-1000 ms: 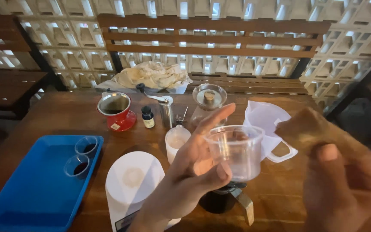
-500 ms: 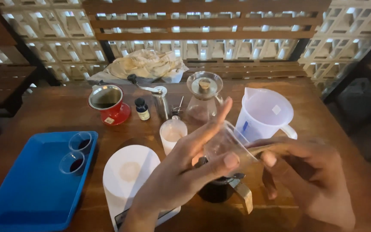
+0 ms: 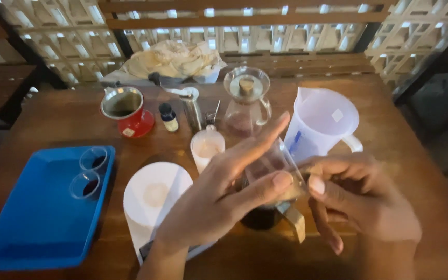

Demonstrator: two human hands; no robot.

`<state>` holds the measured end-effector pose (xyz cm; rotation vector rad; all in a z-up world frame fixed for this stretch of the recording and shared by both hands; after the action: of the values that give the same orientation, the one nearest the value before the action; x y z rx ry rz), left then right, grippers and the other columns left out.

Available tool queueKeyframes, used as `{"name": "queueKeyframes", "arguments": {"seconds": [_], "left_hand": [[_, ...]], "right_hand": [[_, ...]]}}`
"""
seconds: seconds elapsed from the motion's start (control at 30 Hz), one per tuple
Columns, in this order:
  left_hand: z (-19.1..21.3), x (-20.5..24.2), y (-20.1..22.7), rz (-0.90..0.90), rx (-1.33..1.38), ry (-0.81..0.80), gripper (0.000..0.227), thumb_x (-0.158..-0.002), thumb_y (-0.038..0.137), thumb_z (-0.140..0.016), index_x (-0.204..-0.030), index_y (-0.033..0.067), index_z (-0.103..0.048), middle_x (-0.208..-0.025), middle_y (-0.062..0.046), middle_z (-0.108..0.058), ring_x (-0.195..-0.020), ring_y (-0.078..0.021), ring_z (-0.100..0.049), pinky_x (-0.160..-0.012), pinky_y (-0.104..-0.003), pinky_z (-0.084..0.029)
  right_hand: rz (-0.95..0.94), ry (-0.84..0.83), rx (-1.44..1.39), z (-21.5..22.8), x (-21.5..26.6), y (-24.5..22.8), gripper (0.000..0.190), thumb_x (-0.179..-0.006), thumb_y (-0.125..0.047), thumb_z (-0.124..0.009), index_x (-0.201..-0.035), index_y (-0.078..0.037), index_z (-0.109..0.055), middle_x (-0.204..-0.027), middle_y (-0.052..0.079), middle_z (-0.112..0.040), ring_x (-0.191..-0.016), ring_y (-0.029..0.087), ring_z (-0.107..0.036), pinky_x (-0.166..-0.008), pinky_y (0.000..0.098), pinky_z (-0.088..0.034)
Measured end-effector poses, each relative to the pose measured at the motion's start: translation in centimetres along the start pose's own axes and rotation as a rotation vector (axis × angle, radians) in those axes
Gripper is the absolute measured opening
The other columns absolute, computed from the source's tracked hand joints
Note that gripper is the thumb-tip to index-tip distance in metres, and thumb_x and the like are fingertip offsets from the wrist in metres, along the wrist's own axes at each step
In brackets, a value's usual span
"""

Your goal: Filling small sample cups with liquid using a spoon and a digital scale for measurement.

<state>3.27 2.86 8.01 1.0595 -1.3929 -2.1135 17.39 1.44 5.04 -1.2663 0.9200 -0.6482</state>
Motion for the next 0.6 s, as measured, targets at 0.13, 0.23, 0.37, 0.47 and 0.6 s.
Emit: {"name": "queueKeyframes", "arguments": {"seconds": [0.13, 0.23, 0.37, 0.47, 0.6], "left_hand": [[-0.4, 0.0, -1.0, 0.053, 0.026, -0.003, 0.071, -0.101, 0.038, -0.047, -0.161, 0.0058, -0.028, -0.115, -0.007, -0.065, -0.098, -0.0155, -0.062, -0.083, -0.027, -0.05], [-0.6, -0.2, -0.7, 0.002, 0.002, -0.043, 0.072, -0.102, 0.04, -0.045, -0.161, 0.0035, -0.027, -0.107, -0.008, -0.065, -0.084, -0.0148, -0.063, -0.077, -0.027, -0.055], [-0.5, 0.4, -0.3, 0.056, -0.03, -0.065, 0.075, -0.099, 0.045, -0.045, -0.162, 0.0085, -0.028, -0.108, -0.005, -0.063, -0.087, -0.0131, -0.06, -0.086, -0.026, -0.048], [-0.1, 0.7, -0.4, -0.008, -0.033, -0.086, 0.069, -0.101, 0.046, -0.045, -0.16, 0.0135, -0.027, -0.124, -0.009, -0.071, -0.103, -0.0177, -0.071, -0.097, -0.034, -0.059], [0.7, 1.0, 1.0, -0.151, 0.108, -0.133, 0.07, -0.106, 0.039, -0.045, -0.157, -0.0025, -0.02, -0.164, -0.03, -0.036, -0.15, -0.0392, -0.045, -0.125, -0.052, -0.043]], "right_hand": [[-0.087, 0.032, -0.146, 1.5, 0.6, 1.7, 0.034, -0.099, -0.018, -0.064, -0.105, 0.014, -0.074, -0.037, 0.012, -0.049, -0.023, 0.013, -0.042, -0.019, 0.0262, -0.036], [-0.08, 0.055, -0.119, 2.1, 0.3, 1.8, 0.03, -0.097, -0.016, -0.066, -0.098, 0.013, -0.076, -0.036, 0.011, -0.049, -0.023, 0.011, -0.04, -0.019, 0.0251, -0.034], [-0.02, 0.007, -0.012, 1.3, -0.5, 0.4, 0.029, -0.102, -0.013, -0.058, -0.089, 0.005, -0.077, -0.04, 0.007, -0.057, -0.021, 0.007, -0.038, -0.019, 0.0198, -0.023], [0.007, 0.099, -0.125, 2.5, 0.0, 0.9, 0.028, -0.103, -0.017, -0.06, -0.105, 0.007, -0.076, -0.065, 0.016, -0.075, -0.025, 0.005, -0.041, -0.017, 0.0181, -0.024], [0.205, 0.26, -0.359, 5.7, 2.2, 1.3, 0.028, -0.102, -0.01, -0.067, -0.11, 0.017, -0.067, -0.085, 0.036, -0.075, -0.031, 0.008, -0.049, -0.024, 0.0178, -0.034]]}}
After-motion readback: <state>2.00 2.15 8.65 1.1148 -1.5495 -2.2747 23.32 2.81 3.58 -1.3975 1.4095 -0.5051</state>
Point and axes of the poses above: each hand's wrist, its own x-axis away from the middle knuckle, its own z-axis out of the back of the hand, y = z × x, the point moved 8 cm from there along -x, towards the middle knuckle
